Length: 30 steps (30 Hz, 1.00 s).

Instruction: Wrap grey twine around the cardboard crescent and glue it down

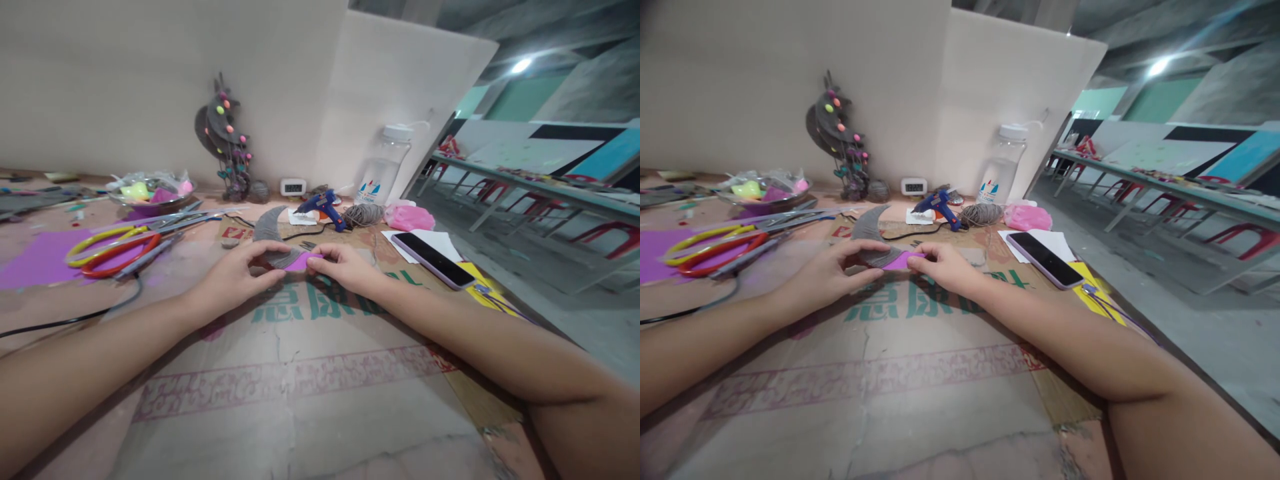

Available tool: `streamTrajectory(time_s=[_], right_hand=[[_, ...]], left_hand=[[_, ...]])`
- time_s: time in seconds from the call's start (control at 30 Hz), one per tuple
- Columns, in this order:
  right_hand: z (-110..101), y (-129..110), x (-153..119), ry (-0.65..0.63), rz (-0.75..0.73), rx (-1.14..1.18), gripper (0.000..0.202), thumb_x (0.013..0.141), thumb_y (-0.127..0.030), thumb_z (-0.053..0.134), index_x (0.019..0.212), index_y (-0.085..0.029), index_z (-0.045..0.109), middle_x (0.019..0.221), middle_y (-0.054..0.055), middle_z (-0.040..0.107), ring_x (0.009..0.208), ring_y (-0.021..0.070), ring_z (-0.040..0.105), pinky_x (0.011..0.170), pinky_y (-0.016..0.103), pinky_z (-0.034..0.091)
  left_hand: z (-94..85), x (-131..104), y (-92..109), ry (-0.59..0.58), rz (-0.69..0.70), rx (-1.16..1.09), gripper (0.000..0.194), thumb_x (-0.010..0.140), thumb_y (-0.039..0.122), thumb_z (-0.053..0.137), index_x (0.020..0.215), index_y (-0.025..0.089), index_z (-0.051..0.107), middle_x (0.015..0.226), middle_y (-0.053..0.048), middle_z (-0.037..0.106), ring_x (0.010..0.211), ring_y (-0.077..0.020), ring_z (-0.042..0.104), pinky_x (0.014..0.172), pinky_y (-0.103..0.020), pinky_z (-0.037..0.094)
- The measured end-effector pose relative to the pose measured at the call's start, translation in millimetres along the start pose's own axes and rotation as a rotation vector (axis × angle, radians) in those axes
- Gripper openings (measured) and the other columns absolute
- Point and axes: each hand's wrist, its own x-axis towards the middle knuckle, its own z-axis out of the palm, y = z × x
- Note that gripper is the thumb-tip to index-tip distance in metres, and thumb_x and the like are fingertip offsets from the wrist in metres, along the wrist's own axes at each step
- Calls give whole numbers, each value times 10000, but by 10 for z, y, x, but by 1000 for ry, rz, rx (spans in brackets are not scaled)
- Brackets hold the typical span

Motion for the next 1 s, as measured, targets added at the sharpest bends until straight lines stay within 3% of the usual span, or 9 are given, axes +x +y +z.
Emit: streamTrajectory(time_s=[0.3,1.0], right_hand=[[-9,8,4,-28,-19,-6,248,816,-375,531,750,-143,587,679,8,566,609,96,490,558,219,373],[2,7,0,-36,-41,-22,232,825,-355,520,732,-152,584,676,1,556,619,95,489,576,219,375]], left_hand=[[0,-5,-3,-3,-4,54,336,772,216,572,1108,210,552,1022,-31,642,780,-145,614,701,-281,520],[5,-19,-34,15,26,70,161,789,234,567,943,197,541,899,-5,597,783,-132,557,711,-257,464]])
